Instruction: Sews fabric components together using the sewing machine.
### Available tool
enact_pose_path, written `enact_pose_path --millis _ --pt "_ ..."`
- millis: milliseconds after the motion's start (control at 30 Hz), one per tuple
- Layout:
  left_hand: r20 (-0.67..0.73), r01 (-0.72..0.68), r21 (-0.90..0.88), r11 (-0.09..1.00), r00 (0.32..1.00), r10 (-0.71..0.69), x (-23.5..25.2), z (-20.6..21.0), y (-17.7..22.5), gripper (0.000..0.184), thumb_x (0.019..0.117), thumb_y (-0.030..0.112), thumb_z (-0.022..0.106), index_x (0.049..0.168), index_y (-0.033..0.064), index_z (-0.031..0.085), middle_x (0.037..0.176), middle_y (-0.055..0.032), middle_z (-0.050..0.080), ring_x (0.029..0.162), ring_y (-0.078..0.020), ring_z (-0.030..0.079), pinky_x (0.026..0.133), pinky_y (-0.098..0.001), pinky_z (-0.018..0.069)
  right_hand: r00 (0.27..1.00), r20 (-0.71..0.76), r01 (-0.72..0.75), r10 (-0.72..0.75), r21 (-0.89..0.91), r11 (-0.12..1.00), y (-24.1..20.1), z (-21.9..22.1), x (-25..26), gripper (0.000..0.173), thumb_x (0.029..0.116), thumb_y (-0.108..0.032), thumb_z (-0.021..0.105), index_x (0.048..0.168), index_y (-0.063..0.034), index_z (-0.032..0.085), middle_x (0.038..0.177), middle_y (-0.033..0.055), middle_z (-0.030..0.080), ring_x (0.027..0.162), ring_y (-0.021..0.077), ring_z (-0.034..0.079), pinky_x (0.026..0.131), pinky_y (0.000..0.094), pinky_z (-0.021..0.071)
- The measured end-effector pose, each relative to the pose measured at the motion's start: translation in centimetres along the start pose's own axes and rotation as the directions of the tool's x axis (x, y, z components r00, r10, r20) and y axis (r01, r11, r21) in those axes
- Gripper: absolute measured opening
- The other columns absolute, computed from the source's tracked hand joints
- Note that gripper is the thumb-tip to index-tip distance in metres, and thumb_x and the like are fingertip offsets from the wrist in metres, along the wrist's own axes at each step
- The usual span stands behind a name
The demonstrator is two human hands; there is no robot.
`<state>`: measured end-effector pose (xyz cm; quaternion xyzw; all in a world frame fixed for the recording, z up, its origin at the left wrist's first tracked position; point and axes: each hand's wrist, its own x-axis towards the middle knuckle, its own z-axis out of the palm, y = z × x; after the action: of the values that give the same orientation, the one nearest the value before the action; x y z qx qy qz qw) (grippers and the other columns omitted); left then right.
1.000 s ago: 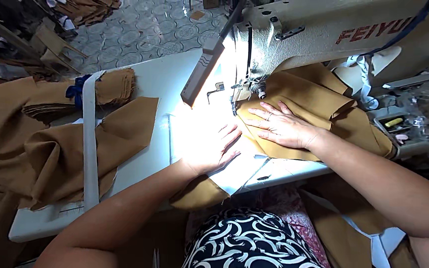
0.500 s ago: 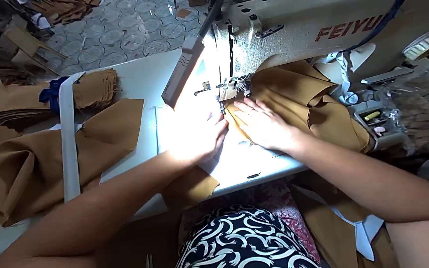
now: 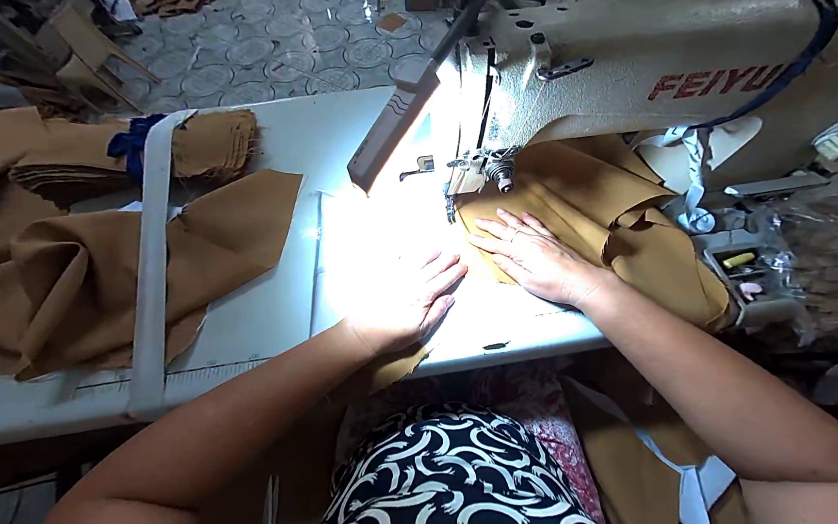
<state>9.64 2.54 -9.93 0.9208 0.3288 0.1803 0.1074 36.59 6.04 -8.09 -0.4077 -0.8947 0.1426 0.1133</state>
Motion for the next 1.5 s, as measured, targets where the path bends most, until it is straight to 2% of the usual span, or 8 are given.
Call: enact_pose_path --millis 367,467,600,733,900,1033,1400,1500 --pt "0.070 -0.090 0.016 0.996 0.994 0.088 3.0 -1.6 -4.7 0.046 0.1070 0.029 0.037 0.143 0.0107 0.061 0.149 -0.0160 0.056 0.142 -0.0364 0.047 0.114 -0.0575 0.0361 0.999 0.029 0.040 -0.038 -0.050 0.998 2.2 -0.7 3.2 0.047 0.1060 -0.015 0.039 0.151 -0.0178 0.055 0.162 0.0087 0.042 0.153 0.0400 0.029 0.122 0.0680 0.0138" --pt "0.066 -0.160 0.149 0.976 0.986 0.151 4.6 -2.3 -3.0 0.042 0.1042 0.035 0.048 0.110 0.0022 0.074 0.128 -0.0174 0.067 0.125 -0.0388 0.058 0.103 -0.0564 0.0447 0.955 -0.062 0.285 -0.289 -0.064 0.956 1.8 -1.1 3.5 0.038 0.0958 -0.006 0.049 0.127 0.0003 0.070 0.140 0.0173 0.063 0.137 0.0389 0.054 0.118 0.0613 0.0321" --pt "-0.021 -0.174 0.157 0.972 0.984 0.179 5.5 -1.1 -1.1 0.029 0.1006 0.016 0.058 0.084 -0.0062 0.068 0.098 -0.0197 0.068 0.093 -0.0347 0.069 0.080 -0.0475 0.0548 0.977 0.061 0.202 -0.204 0.044 0.978 0.3 -2.3 3.2 0.040 0.0949 -0.023 0.064 0.124 0.0038 0.070 0.135 0.0195 0.063 0.127 0.0325 0.060 0.109 0.0458 0.0455" --pt "-0.113 -0.056 0.079 0.995 0.991 0.064 6.1 -1.0 -1.3 0.023 0.0979 0.005 0.054 0.084 -0.0058 0.068 0.090 -0.0186 0.069 0.083 -0.0317 0.070 0.073 -0.0464 0.0552 0.985 0.020 0.172 -0.173 0.035 0.985 0.1 -2.0 3.4 0.040 0.0883 -0.006 0.061 0.127 -0.0019 0.067 0.120 0.0176 0.069 0.116 0.0321 0.066 0.102 0.0490 0.0494" --pt "-0.066 0.239 -0.014 0.971 0.969 -0.240 6.6 -2.0 0.3 0.053 0.0923 0.045 0.070 0.096 -0.0082 0.070 0.096 -0.0239 0.068 0.089 -0.0371 0.068 0.080 -0.0547 0.0532 0.998 0.041 0.049 -0.052 0.082 0.995 -0.9 -3.4 4.2 0.039 0.0972 0.003 0.046 0.130 -0.0040 0.064 0.105 0.0183 0.072 0.099 0.0333 0.071 0.088 0.0505 0.0540" --pt "-0.017 0.354 0.129 0.926 0.935 -0.354 7.0 -1.7 1.3 0.027 0.0971 0.021 0.064 0.096 -0.0058 0.069 0.097 -0.0230 0.069 0.095 -0.0386 0.069 0.082 -0.0546 0.0522 0.993 0.111 0.028 -0.033 0.051 0.998 -1.6 -4.7 4.7 0.044 0.0948 0.010 0.049 0.136 -0.0038 0.058 0.101 0.0184 0.070 0.093 0.0325 0.069 0.085 0.0479 0.0537" --pt "-0.012 0.155 0.091 0.984 0.988 -0.155 6.2 -1.8 -0.8 0.019 0.0970 0.007 0.058 0.093 -0.0041 0.072 0.096 -0.0203 0.072 0.091 -0.0353 0.071 0.081 -0.0528 0.0541 0.990 0.077 0.114 -0.116 0.030 0.993 0.0 -4.1 4.0 0.040 0.0911 0.016 0.051 0.123 -0.0014 0.067 0.107 0.0180 0.072 0.100 0.0326 0.070 0.091 0.0477 0.0539" --pt "0.047 0.057 0.030 0.998 0.997 -0.058 4.2 -1.6 -0.8 0.032 0.1027 0.021 0.056 0.119 -0.0031 0.070 0.123 -0.0189 0.069 0.111 -0.0315 0.069 0.096 -0.0502 0.0547 0.983 0.090 0.164 -0.159 -0.052 0.985 0.0 -3.2 2.9 0.042 0.0991 0.006 0.050 0.130 -0.0127 0.071 0.129 0.0142 0.070 0.125 0.0355 0.064 0.109 0.0536 0.0467"
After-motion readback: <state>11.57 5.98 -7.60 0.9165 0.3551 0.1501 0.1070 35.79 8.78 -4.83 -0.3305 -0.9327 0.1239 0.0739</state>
